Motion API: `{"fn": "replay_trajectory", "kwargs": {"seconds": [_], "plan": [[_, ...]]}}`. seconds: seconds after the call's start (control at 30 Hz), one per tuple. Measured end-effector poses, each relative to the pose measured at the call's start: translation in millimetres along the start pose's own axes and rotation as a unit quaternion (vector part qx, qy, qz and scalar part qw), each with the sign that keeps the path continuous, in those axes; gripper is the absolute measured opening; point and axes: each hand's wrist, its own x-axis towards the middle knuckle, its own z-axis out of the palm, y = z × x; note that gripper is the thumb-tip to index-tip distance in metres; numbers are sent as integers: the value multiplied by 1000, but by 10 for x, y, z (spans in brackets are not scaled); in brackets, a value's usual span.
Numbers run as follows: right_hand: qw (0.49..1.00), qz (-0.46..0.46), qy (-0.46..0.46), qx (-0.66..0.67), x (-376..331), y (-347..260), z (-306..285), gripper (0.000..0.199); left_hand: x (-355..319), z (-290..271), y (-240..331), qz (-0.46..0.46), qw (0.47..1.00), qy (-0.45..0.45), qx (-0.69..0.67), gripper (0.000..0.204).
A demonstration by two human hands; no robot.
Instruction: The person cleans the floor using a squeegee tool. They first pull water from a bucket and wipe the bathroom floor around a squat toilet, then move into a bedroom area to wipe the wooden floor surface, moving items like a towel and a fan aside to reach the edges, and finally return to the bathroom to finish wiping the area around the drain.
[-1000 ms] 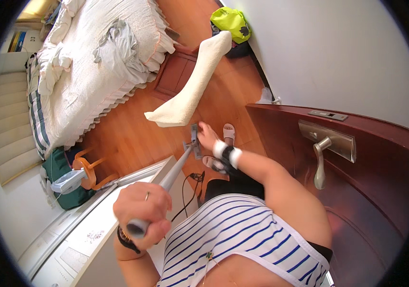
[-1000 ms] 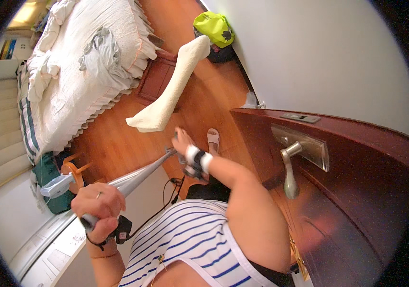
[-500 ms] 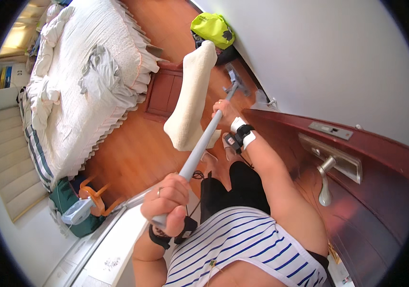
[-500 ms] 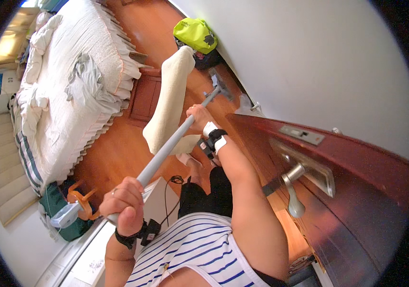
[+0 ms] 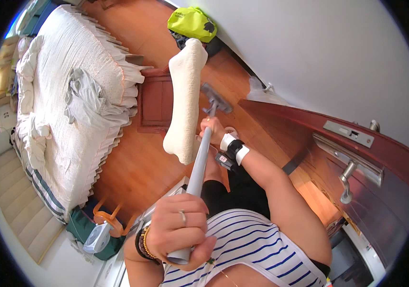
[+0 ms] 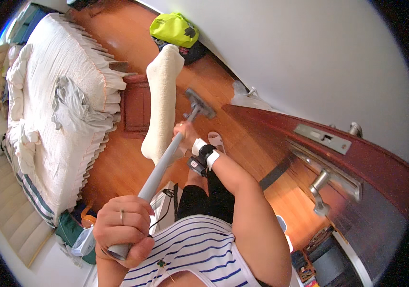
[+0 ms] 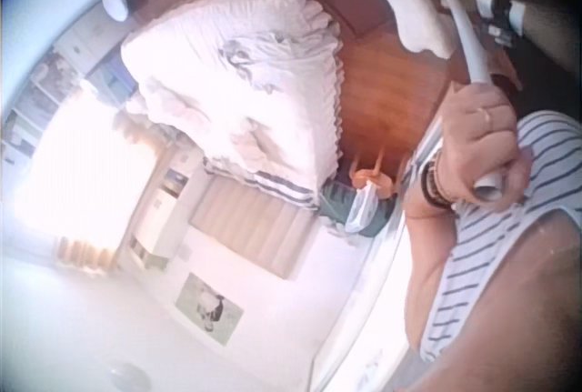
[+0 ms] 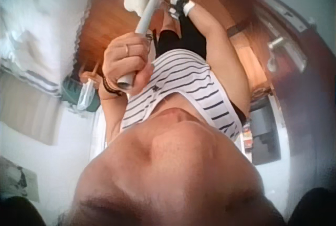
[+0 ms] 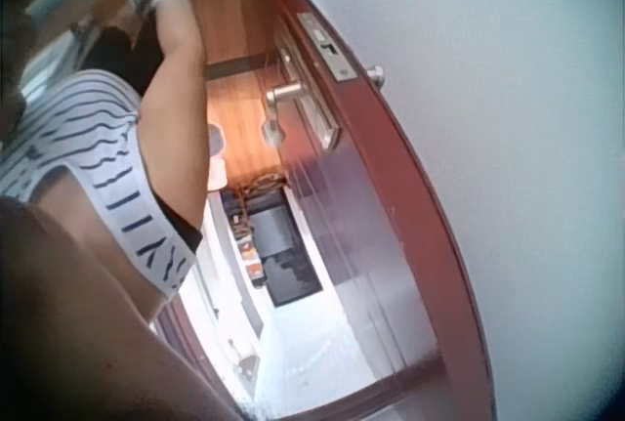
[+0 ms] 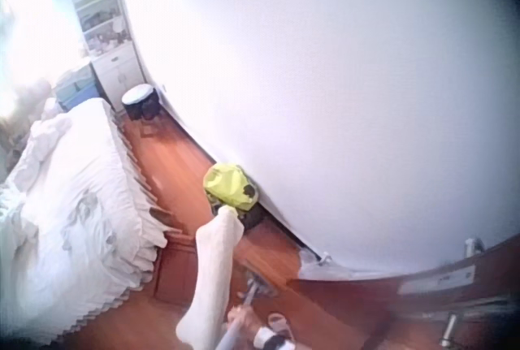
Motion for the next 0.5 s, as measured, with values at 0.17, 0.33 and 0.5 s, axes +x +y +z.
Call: {"fn": "replay_trajectory", "kwargs": {"seconds": [0.17,0.33,0.5], "plan": [[993,-65,-41,-88,220,25,-340,25,-48,-79,28,35,999,-8,-16,13],[977,24,-29,-210,337,710,-857,27,20,259,-701,21,999,31,-16,13],[992,-46,68,-93,202,279,-174,22,-43,-93,-235,-27,1000,-13,1,17]]}}
